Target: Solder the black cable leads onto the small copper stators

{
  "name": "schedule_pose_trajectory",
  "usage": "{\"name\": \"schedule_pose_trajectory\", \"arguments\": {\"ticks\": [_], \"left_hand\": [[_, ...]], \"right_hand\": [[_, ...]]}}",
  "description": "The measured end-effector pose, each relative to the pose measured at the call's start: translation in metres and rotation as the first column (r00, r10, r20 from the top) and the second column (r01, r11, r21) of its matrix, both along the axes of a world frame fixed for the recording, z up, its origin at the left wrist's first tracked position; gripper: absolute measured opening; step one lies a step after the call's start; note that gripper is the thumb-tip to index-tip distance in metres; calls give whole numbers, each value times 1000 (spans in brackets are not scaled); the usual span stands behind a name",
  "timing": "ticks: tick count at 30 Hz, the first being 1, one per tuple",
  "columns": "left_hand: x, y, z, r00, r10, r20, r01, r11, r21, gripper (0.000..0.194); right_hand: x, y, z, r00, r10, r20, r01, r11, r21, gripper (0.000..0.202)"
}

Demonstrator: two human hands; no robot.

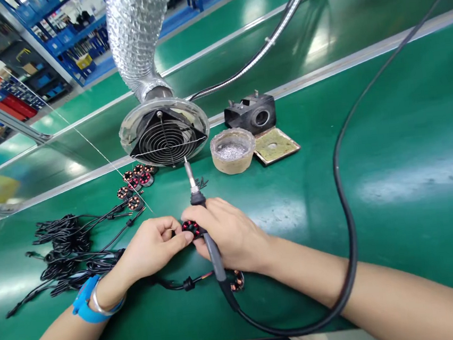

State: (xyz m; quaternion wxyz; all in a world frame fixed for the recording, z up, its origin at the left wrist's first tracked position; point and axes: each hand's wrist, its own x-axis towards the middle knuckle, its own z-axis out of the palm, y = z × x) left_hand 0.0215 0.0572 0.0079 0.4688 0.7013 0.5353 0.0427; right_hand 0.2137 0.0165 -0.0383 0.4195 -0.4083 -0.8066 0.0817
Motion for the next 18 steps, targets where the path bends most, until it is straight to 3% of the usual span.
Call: {"name": "schedule_pose_trajectory", "arguments": {"ticks": [5,9,11,15,18], "left_hand": [[5,0,-3,984,100,147,-74,981,-178,27],[-1,4,2,974,58,220,22,938,-345,27],[-3,3,3,978,41,204,21,955,-294,30],[-2,-1,-3,992,36,125,-27,997,-72,36],[-1,0,-6,990,11,143,-1,998,-67,34]], "right_hand": [[-1,-1,-1,1000,-24,2,24,1000,8,31],[3,2,0,996,-75,-53,77,997,31,30],[4,3,1,991,-95,-89,99,995,33,30],[4,0,3,984,-92,-151,88,996,-31,31],[3,-2,2,978,-82,-194,66,994,-86,34]]}}
